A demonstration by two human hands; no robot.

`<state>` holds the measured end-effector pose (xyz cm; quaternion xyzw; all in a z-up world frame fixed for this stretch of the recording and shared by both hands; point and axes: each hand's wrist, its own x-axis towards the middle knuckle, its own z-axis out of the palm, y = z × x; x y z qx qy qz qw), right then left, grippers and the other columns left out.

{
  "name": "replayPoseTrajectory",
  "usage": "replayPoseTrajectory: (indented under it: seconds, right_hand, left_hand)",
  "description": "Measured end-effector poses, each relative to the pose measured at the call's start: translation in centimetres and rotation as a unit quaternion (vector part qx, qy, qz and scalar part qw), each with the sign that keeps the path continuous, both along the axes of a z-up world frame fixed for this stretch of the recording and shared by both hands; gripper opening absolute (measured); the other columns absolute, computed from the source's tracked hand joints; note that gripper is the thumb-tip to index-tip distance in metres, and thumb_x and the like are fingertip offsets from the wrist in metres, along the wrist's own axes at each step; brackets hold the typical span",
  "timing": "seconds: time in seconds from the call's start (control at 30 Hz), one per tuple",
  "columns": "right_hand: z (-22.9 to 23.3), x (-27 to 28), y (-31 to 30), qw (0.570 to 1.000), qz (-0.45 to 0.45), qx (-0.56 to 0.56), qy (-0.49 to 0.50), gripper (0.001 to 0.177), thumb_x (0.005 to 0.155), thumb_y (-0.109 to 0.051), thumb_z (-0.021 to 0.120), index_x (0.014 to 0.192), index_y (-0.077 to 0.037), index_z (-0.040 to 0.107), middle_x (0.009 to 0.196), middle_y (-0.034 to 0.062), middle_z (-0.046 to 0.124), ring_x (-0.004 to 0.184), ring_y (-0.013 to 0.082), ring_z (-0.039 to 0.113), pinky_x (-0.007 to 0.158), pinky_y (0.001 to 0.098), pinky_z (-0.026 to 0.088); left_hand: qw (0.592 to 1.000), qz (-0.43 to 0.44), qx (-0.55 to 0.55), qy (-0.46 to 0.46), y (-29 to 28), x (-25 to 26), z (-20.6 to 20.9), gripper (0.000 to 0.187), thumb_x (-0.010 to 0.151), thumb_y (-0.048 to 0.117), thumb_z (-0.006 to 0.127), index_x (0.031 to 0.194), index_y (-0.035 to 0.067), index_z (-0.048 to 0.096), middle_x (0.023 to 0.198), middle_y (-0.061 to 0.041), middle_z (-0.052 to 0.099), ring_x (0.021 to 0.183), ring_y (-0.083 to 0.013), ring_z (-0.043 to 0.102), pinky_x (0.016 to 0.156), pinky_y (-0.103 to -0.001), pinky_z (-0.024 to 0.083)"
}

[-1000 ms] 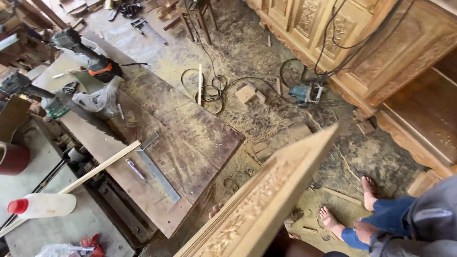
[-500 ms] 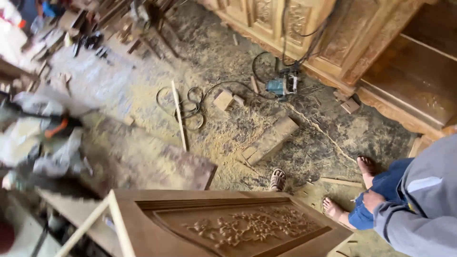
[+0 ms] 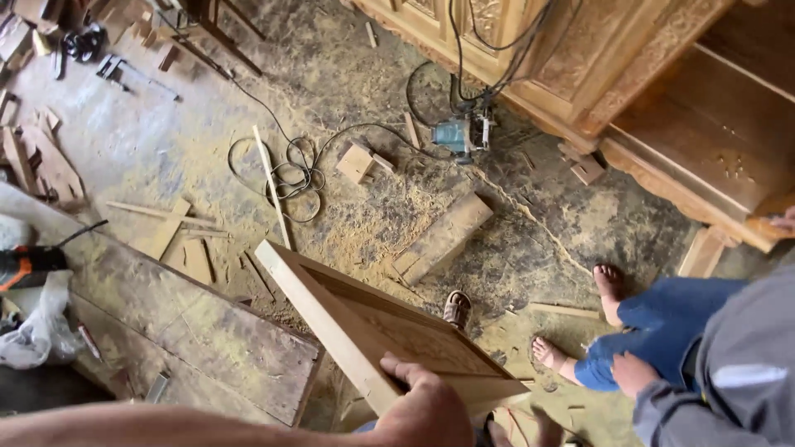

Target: Sanding the edges of a carved wooden panel with an angle grinder and then measuring and marking the wood for further processing.

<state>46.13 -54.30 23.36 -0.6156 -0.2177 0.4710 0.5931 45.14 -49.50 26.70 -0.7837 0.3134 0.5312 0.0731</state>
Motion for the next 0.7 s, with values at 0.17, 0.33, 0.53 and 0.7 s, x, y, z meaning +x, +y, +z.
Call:
replayPoseTrajectory:
  seconds: [0.17,0.33,0.53,0.7]
  right_hand:
    - [-21.5,2.5,-5.3,0.993,0.057,0.040,-0.100,0.072,0.081,-0.052,0.058,0.135,-0.006,0.062,0.130,0.0179,0.070,0.122,0.0338,0.067,0.094,0.0440,0.059]
    - [-31.4,8.0,-5.0,0.973,0.084,0.082,-0.196,0.066,0.081,-0.047,0.061,0.132,-0.004,0.066,0.126,0.0173,0.075,0.119,0.0324,0.071,0.092,0.0418,0.062]
    - [-27.6,9.1,-3.1,0.963,0.073,-0.037,-0.258,0.035,0.081,0.003,0.062,0.113,-0.010,0.072,0.091,0.0047,0.054,0.077,0.0185,0.057,0.062,0.0315,0.043]
    - [-28.2,12.0,-1.6,0.936,0.055,-0.222,-0.266,0.010,0.079,-0.014,0.071,0.088,-0.011,0.076,0.085,0.0033,0.054,0.069,0.0228,0.062,0.071,0.0322,0.049]
  left_hand:
    - [0.995,0.078,0.035,0.057,2.2,9.6,4.6,0.038,0.110,0.020,0.046,0.134,-0.002,0.066,0.129,-0.050,0.057,0.093,-0.0802,0.059,0.067,-0.084,0.058]
    - [0.993,-0.021,0.117,0.007,7.2,10.9,9.6,0.047,0.108,0.027,0.064,0.132,-0.013,0.063,0.123,-0.047,0.066,0.092,-0.0548,0.076,0.078,-0.056,0.070]
    - [0.960,-0.085,0.153,-0.217,17.6,7.5,7.7,0.014,0.100,0.014,0.079,0.090,0.023,0.083,0.078,-0.001,0.082,0.060,-0.0063,0.070,0.045,-0.021,0.050]
    - [0.929,0.138,0.069,-0.336,28.9,7.2,-3.5,0.016,0.099,0.030,0.077,0.089,0.030,0.064,0.080,0.009,0.069,0.076,-0.0121,0.058,0.082,-0.036,0.045]
